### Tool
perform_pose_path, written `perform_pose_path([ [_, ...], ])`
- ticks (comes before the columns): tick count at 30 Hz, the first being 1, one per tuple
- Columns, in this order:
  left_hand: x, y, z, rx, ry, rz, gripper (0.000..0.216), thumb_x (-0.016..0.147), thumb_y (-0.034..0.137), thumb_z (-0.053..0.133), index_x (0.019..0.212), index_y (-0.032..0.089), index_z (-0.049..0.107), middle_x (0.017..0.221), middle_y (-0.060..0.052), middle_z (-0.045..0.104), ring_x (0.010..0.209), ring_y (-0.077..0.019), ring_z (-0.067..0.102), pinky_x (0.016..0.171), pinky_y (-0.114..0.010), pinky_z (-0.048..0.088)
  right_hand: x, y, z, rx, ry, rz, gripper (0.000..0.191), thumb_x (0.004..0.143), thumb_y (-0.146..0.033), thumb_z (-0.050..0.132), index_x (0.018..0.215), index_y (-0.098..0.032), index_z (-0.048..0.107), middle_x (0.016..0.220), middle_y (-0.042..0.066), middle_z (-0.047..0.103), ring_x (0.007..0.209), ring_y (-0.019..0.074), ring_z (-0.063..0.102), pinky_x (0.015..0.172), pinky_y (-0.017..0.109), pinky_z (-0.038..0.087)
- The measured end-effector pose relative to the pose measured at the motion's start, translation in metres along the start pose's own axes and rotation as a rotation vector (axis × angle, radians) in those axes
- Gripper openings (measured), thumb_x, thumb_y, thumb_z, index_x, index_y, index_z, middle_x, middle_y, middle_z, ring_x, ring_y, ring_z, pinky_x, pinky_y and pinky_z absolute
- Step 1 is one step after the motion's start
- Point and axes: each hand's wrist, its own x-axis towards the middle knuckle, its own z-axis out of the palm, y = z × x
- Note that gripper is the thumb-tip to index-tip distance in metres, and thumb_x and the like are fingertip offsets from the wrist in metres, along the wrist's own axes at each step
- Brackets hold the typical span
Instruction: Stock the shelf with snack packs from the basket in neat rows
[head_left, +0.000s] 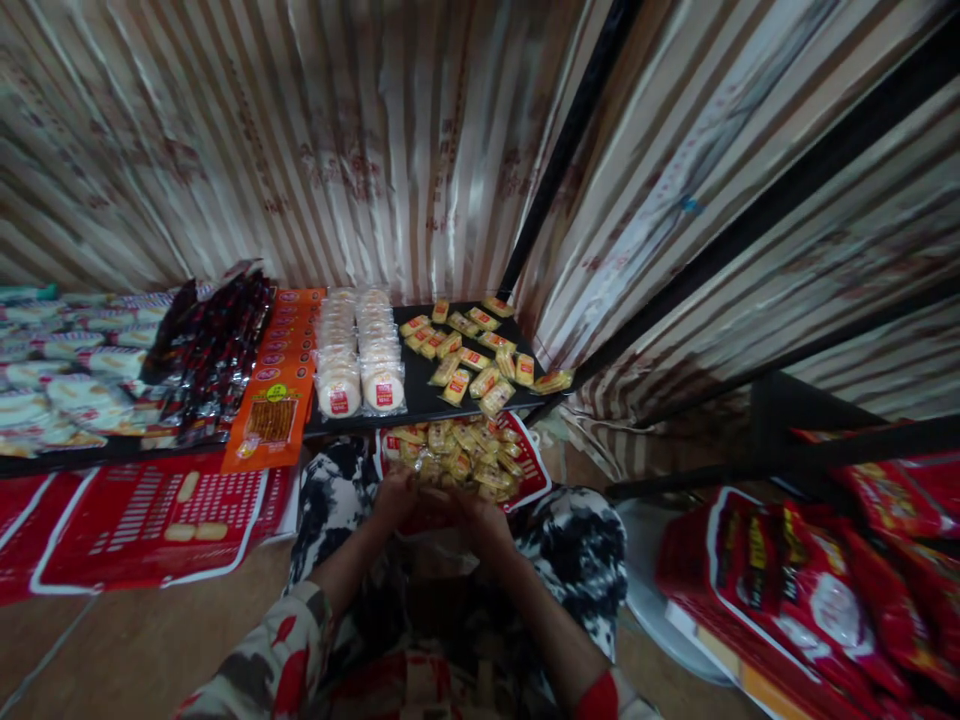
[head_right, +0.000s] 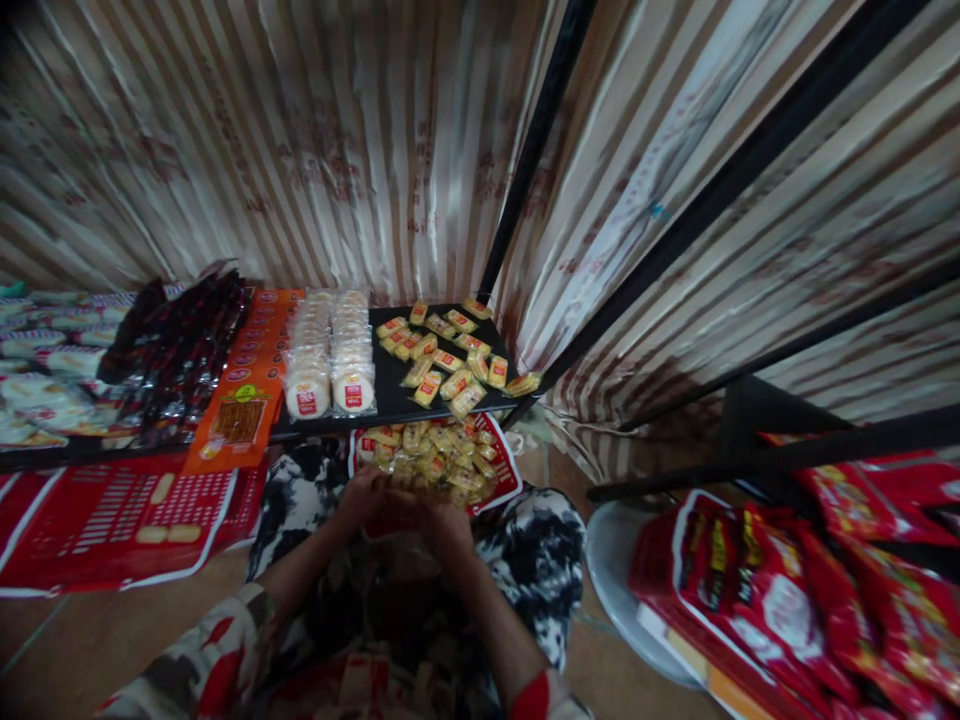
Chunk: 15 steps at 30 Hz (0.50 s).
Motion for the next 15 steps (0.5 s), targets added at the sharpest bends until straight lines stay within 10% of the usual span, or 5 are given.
perform_pose_path([
  [7, -0.035, 0.009, -0.013, -0.112, 0.065, 0.174, 0.032, 0.083, 0.020, 0.040, 0.111, 0.018, 0.056, 0.112, -0.010, 0.061, 0.106, -0.0184, 0.056, 0.095, -0.036, 0.044, 0.011, -0.015, -0.019, 0.347, 0.280, 0.254, 0.034, 0.082, -0.041, 0.042, 0.075, -0.019, 0.067, 0.066, 0.005, 0.068, 0.064, 0.0191, 0.062, 0.058, 0.027, 0.046],
  [15, -0.061, 0.029, -0.018, -0.163, 0.038, 0.196, 0.060, 0.078, 0.034, 0.053, 0.133, 0.015, 0.038, 0.135, -0.013, 0.045, 0.127, -0.0238, 0.040, 0.104, -0.040, 0.035, 0.010, -0.056, -0.023, 0.917, 0.139, 0.326, 0.030, 0.071, -0.052, 0.055, 0.073, -0.022, 0.061, 0.061, 0.001, 0.065, 0.052, 0.0161, 0.061, 0.048, 0.026, 0.048],
])
